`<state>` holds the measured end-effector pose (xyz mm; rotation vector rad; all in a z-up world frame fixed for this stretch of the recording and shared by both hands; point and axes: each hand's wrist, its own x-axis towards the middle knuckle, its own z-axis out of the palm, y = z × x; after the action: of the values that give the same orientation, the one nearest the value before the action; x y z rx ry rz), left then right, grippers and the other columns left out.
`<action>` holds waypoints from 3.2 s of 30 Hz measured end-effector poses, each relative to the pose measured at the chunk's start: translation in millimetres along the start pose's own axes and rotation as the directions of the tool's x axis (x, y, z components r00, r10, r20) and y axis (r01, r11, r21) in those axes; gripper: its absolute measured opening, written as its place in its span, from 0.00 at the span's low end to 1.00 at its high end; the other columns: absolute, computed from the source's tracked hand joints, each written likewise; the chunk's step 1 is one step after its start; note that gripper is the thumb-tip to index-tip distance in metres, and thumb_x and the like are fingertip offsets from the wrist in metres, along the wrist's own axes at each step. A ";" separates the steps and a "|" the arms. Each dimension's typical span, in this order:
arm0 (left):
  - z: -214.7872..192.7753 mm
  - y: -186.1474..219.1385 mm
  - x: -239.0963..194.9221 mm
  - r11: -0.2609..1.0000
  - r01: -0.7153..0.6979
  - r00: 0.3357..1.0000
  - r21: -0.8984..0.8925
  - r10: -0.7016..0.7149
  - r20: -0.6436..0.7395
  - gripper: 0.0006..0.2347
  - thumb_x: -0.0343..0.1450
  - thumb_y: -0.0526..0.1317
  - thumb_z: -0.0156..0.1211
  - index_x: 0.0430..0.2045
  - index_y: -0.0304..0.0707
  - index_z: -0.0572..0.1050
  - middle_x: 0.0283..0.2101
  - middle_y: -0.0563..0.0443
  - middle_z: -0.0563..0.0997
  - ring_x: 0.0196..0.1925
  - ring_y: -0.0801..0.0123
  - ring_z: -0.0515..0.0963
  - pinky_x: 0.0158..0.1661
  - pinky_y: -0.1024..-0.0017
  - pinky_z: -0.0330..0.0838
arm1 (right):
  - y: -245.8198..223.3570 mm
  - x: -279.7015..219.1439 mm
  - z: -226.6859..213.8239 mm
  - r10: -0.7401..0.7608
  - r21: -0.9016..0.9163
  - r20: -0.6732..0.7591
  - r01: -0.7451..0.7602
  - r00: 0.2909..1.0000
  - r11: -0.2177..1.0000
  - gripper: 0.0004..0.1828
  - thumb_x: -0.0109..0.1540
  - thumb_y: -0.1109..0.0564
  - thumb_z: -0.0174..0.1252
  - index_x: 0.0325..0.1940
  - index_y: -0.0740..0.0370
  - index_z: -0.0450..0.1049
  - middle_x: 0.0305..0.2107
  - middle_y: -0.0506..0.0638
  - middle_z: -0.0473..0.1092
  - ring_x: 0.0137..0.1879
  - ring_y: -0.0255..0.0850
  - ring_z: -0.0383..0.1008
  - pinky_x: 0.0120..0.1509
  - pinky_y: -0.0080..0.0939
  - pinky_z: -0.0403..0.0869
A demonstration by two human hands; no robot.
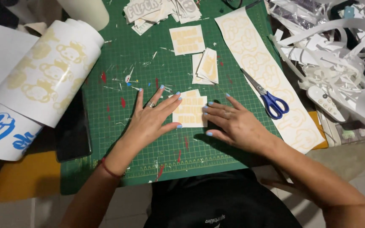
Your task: Peeling the backing from small vinyl stickers and organizing them into stacks on a green cutting mat.
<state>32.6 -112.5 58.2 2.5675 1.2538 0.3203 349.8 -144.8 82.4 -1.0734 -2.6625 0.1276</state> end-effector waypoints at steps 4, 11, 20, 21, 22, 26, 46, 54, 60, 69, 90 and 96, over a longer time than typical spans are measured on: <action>3.5 -3.0 1.9 1.000 0.004 1.000 0.023 -0.005 0.022 0.30 0.76 0.61 0.58 0.74 0.57 0.67 0.80 0.63 0.63 0.85 0.48 0.49 0.72 0.21 0.31 | -23.8 42.3 0.5 -0.059 0.100 0.050 0.053 0.997 0.994 0.33 0.72 0.30 0.49 0.68 0.53 0.77 0.66 0.55 0.75 0.75 0.51 0.71 0.83 0.69 0.57; 0.9 -3.8 -1.5 0.998 0.044 0.997 0.043 -0.047 0.058 0.33 0.75 0.66 0.57 0.75 0.57 0.65 0.82 0.52 0.59 0.85 0.41 0.46 0.72 0.21 0.31 | -1.5 23.7 14.2 -0.005 -0.019 0.026 0.006 1.000 1.000 0.30 0.73 0.31 0.50 0.68 0.51 0.77 0.66 0.52 0.74 0.75 0.48 0.71 0.81 0.65 0.60; 3.0 -7.9 2.7 0.998 0.055 0.996 0.016 -0.056 0.076 0.33 0.74 0.66 0.57 0.77 0.63 0.63 0.84 0.49 0.55 0.85 0.40 0.44 0.71 0.21 0.30 | -24.9 40.2 -0.6 -0.049 0.026 0.072 0.047 0.996 0.999 0.33 0.71 0.31 0.51 0.70 0.54 0.75 0.69 0.56 0.71 0.76 0.55 0.69 0.80 0.74 0.59; 3.3 -8.8 2.2 0.998 0.057 0.995 0.007 -0.057 0.086 0.34 0.74 0.66 0.57 0.77 0.64 0.61 0.84 0.49 0.54 0.85 0.40 0.44 0.71 0.20 0.30 | -36.0 48.0 3.6 -0.117 0.072 0.056 0.113 0.991 0.991 0.35 0.71 0.31 0.52 0.73 0.55 0.72 0.71 0.58 0.69 0.78 0.57 0.66 0.79 0.74 0.60; 2.6 -7.9 1.0 0.998 0.062 0.994 0.010 -0.063 0.089 0.34 0.74 0.66 0.57 0.77 0.64 0.61 0.84 0.49 0.54 0.85 0.40 0.44 0.71 0.20 0.30 | -33.2 42.9 10.8 -0.121 0.078 0.054 0.117 0.991 0.990 0.35 0.71 0.31 0.52 0.73 0.55 0.72 0.71 0.58 0.69 0.78 0.57 0.66 0.79 0.74 0.60; 0.3 -7.8 1.8 0.999 0.037 0.998 0.020 -0.038 0.045 0.33 0.74 0.65 0.59 0.76 0.60 0.65 0.83 0.46 0.56 0.84 0.39 0.47 0.71 0.19 0.33 | -19.2 20.8 12.9 -0.146 0.019 0.074 0.145 0.987 0.989 0.32 0.72 0.32 0.52 0.70 0.54 0.75 0.70 0.53 0.71 0.78 0.49 0.66 0.81 0.64 0.60; -1.5 -4.6 1.9 0.999 0.036 0.997 0.026 -0.035 -0.063 0.33 0.75 0.59 0.61 0.73 0.42 0.66 0.79 0.49 0.63 0.83 0.48 0.53 0.74 0.26 0.33 | 191.0 222.4 13.1 0.292 -0.148 0.262 -0.260 0.920 0.954 0.43 0.67 0.43 0.67 0.82 0.63 0.62 0.71 0.67 0.66 0.71 0.66 0.68 0.61 0.69 0.74; 0.5 -1.5 -0.2 1.000 -0.019 0.994 0.010 0.020 -0.107 0.29 0.76 0.56 0.61 0.70 0.41 0.69 0.77 0.48 0.66 0.82 0.47 0.57 0.73 0.25 0.39 | 188.0 237.5 10.9 0.295 -0.271 0.280 -0.220 0.914 0.937 0.42 0.63 0.38 0.70 0.77 0.56 0.70 0.70 0.62 0.65 0.71 0.67 0.61 0.60 0.77 0.72; 3.3 -5.2 -1.1 0.999 -0.034 0.979 -0.001 0.033 -0.200 0.25 0.78 0.53 0.60 0.68 0.41 0.72 0.75 0.47 0.69 0.79 0.46 0.62 0.72 0.24 0.44 | 182.7 240.9 4.3 0.413 -0.286 0.325 -0.328 0.851 0.900 0.44 0.65 0.33 0.66 0.78 0.58 0.68 0.69 0.64 0.64 0.72 0.65 0.62 0.62 0.73 0.71; 5.3 -6.6 -0.5 1.000 -0.014 0.974 -0.009 0.012 -0.225 0.23 0.78 0.52 0.59 0.66 0.41 0.73 0.74 0.49 0.71 0.79 0.49 0.63 0.72 0.25 0.45 | 223.7 234.1 33.3 0.241 -0.113 0.120 -0.228 0.963 0.967 0.16 0.68 0.67 0.58 0.60 0.65 0.79 0.39 0.61 0.80 0.43 0.57 0.78 0.36 0.55 0.75; 0.8 -8.5 1.5 0.996 0.055 0.957 -0.072 -0.073 -0.282 0.26 0.80 0.51 0.58 0.73 0.41 0.67 0.76 0.48 0.70 0.80 0.52 0.64 0.75 0.36 0.48 | 140.6 215.6 -38.8 -0.191 -0.282 -0.334 0.096 0.923 0.955 0.07 0.74 0.68 0.64 0.56 0.70 0.82 0.48 0.63 0.75 0.49 0.54 0.74 0.45 0.47 0.76; -14.2 -2.3 6.9 0.942 0.187 0.908 -0.278 -0.273 -0.317 0.50 0.73 0.53 0.75 0.80 0.32 0.40 0.83 0.33 0.51 0.85 0.48 0.54 0.81 0.53 0.49 | 61.7 179.6 -62.5 -0.339 -0.405 -0.389 0.171 0.857 0.898 0.05 0.76 0.68 0.64 0.51 0.62 0.82 0.37 0.50 0.74 0.41 0.41 0.69 0.46 0.37 0.70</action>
<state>30.7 -103.6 71.4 2.1873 1.5161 0.8558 284.5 22.8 169.5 -0.7005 -2.4053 -0.6127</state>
